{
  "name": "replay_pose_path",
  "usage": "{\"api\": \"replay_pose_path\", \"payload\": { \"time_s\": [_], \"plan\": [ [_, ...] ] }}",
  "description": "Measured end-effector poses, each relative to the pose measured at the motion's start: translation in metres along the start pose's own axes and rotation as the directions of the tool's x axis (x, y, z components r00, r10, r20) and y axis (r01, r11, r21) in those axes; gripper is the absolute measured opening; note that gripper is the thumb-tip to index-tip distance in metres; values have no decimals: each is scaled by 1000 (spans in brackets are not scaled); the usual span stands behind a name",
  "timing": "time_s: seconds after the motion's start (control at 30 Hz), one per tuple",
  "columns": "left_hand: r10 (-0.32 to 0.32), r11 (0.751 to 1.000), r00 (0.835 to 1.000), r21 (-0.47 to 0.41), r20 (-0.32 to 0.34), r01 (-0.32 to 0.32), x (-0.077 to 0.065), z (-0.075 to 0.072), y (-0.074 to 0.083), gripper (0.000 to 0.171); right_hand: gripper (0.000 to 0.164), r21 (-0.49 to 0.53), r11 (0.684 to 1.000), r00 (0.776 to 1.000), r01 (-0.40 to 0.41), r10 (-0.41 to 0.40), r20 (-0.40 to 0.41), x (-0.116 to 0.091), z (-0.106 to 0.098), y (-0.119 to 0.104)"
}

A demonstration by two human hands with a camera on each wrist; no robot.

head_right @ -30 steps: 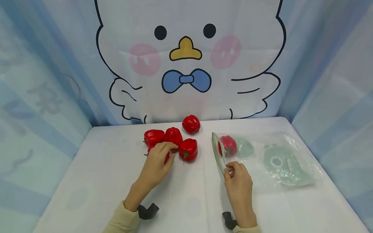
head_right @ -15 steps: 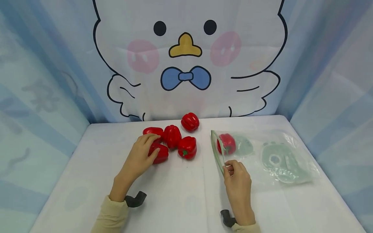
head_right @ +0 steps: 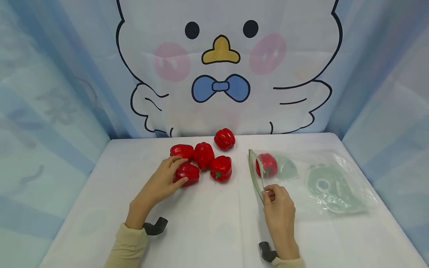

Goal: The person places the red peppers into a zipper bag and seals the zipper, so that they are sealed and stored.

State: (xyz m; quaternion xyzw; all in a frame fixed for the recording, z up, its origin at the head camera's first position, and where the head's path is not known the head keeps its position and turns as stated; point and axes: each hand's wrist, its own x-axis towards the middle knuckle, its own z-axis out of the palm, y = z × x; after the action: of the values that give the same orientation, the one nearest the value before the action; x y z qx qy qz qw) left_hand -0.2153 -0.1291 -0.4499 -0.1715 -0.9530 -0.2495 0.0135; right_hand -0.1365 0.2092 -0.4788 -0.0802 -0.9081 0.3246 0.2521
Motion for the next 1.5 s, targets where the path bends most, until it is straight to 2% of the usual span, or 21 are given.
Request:
{"api": "replay_pose_path", "payload": {
  "time_s": [0.17, 0.33, 0.57, 0.8, 1.1, 1.37, 1.5],
  "plan": [
    [-19, 1000, 1000, -11, 15, 19, 3, 4, -5, 73, 15, 6, 1000, 1000, 18, -18, -14, 0, 0, 3],
    [3, 999, 999, -36, 32, -2, 6, 7, -4, 71, 15, 24, 999, 998, 43, -42, -45, 4, -2, 2],
    [2, 999, 1000, -37, 31, -1, 5, 5, -1, 71, 14, 8, 1000, 999, 11, -11, -30, 5, -4, 2],
    [10, 1000, 999, -29, 49, -9, 6, 2, 0, 72, 17, 10, 999, 998, 33, -32, -50, 4, -7, 3],
    [10, 1000, 999, 11, 53, -11, 4, 0, -1, 71, 17, 27, 999, 999, 28, -27, -34, 0, -3, 2],
    [-16, 1000, 997, -14, 70, 17, 3, 3, 0, 75, 18, 32, 998, 998, 46, -44, -43, -1, -4, 2],
    [-5, 999, 998, -31, 61, 7, 2, 4, 0, 72, 18, 30, 999, 999, 45, -44, -30, 0, -2, 4]
  ]
}}
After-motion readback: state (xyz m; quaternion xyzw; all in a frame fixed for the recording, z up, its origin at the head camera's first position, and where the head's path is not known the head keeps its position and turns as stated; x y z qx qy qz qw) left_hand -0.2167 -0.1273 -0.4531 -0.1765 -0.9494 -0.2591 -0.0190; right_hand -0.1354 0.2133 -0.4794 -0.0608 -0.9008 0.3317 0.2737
